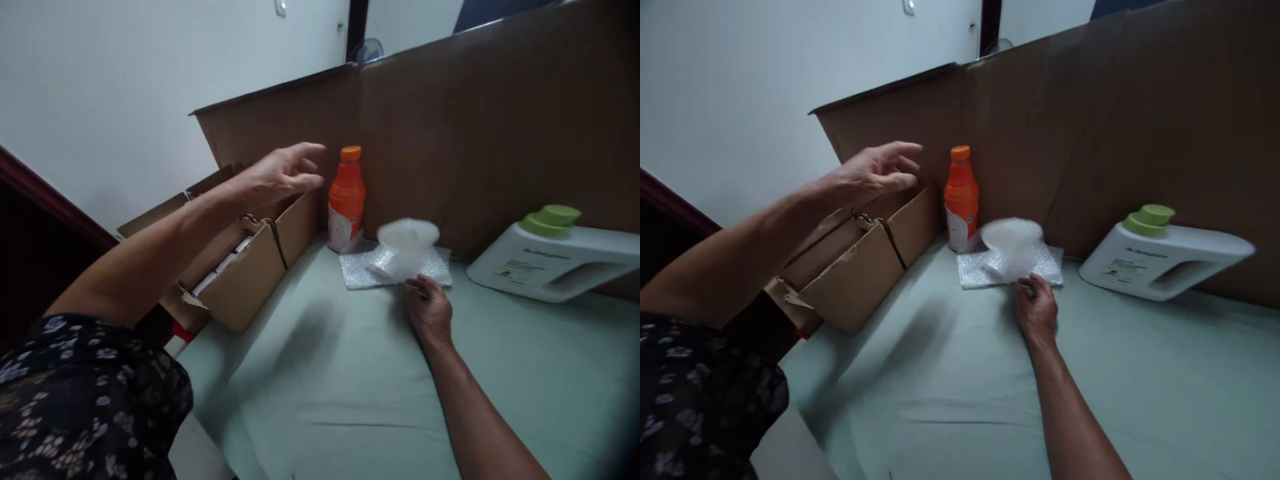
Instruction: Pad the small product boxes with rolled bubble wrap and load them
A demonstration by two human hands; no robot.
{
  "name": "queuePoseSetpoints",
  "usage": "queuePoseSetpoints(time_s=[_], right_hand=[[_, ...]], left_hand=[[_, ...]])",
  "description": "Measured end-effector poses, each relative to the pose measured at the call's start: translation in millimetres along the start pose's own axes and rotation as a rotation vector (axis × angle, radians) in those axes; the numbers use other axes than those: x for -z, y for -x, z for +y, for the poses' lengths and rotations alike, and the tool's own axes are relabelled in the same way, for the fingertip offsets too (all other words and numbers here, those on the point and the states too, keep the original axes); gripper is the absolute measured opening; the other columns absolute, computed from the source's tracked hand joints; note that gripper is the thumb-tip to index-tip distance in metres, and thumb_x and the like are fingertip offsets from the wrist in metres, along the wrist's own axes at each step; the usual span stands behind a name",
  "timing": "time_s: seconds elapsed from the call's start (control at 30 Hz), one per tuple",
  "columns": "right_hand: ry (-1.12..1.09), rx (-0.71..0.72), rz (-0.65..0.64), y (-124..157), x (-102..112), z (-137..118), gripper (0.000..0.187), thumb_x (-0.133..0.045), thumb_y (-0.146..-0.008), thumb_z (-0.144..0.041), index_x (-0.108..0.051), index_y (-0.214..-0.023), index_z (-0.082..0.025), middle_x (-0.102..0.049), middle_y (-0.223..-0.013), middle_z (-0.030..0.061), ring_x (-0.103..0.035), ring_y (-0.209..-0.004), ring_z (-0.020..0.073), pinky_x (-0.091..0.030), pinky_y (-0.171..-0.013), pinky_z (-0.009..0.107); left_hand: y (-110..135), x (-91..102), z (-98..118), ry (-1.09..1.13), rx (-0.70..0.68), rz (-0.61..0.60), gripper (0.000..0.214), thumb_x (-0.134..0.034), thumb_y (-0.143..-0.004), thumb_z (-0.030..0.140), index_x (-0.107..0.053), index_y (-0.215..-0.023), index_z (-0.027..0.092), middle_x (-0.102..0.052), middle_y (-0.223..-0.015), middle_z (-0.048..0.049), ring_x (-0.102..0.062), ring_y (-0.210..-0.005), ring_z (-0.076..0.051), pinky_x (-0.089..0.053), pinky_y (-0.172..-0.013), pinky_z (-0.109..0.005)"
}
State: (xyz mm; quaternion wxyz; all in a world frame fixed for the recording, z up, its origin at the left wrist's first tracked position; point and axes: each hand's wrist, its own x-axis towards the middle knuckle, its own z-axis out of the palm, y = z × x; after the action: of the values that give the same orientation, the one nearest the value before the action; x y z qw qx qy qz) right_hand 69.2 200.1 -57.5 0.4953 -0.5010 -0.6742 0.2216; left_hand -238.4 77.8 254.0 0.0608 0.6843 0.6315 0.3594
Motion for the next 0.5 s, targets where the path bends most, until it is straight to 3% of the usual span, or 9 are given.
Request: queuePoseSetpoints(time_s=[0.13, 0.2, 0.27, 0.33, 0.5], right_hand=[[0.029, -0.025, -0.011, -3, -2, -3, 0.039, -0.053, -0.07, -0.048, -0.069, -0.09, -0.017, -0.07, -0.095, 0.0141, -0.063, -0.086, 0.0281, -0.049, -0.082, 0.041], [0.038, -0.021, -0.019, -4, -3, -6, 0.038, -0.051, -0.07, -0.047, -0.069, -0.087, -0.018, -0.07, -0.099, 0.0152, -0.062, -0.088, 0.0282, -0.048, -0.083, 0.041], [0.052, -0.017, -0.02, -5, -2, -9, 0.037, -0.048, -0.07, -0.046, -0.068, -0.085, -0.019, -0.071, -0.099, 0.0152, -0.061, -0.087, 0.0276, -0.047, -0.082, 0.04], [0.07, -0.013, -0.016, -5, -1, -11, 0.035, -0.047, -0.069, -0.045, -0.067, -0.083, -0.02, -0.071, -0.094, 0.0141, -0.061, -0.082, 0.0263, -0.047, -0.078, 0.038], [0.102, 0.001, -0.013, -5, 1, -13, 0.034, -0.046, -0.067, -0.045, -0.066, -0.079, -0.02, -0.07, -0.089, 0.0132, -0.059, -0.073, 0.0236, -0.046, -0.071, 0.036]], left_hand=[[45, 79.2, -60, -0.24, 0.325, 0.034, 0.009, -0.065, -0.075, 0.022, -0.071, -0.073, 0.015, -0.064, -0.062, -0.0009, -0.056, -0.058, -0.013, -0.048, -0.062, -0.028], [71, 103.9, -93, -0.268, 0.662, -0.071, 0.007, -0.068, -0.064, 0.025, -0.068, -0.066, 0.019, -0.063, -0.057, 0.0006, -0.058, -0.061, -0.017, -0.049, -0.064, -0.029], [91, 108.2, -120, -0.196, 0.822, -0.191, 0.014, -0.07, -0.056, 0.028, -0.068, -0.067, 0.02, -0.066, -0.059, -0.0002, -0.062, -0.067, -0.021, -0.051, -0.065, -0.031], [104, 99.2, -137, -0.115, 0.852, -0.267, 0.025, -0.074, -0.053, 0.034, -0.07, -0.073, 0.019, -0.069, -0.062, -0.0007, -0.065, -0.072, -0.024, -0.053, -0.066, -0.032], [116, 85.0, -143, 0.002, 0.882, -0.356, 0.038, -0.077, -0.056, 0.045, -0.073, -0.081, 0.016, -0.073, -0.065, -0.0043, -0.068, -0.068, -0.026, -0.054, -0.062, -0.034]])
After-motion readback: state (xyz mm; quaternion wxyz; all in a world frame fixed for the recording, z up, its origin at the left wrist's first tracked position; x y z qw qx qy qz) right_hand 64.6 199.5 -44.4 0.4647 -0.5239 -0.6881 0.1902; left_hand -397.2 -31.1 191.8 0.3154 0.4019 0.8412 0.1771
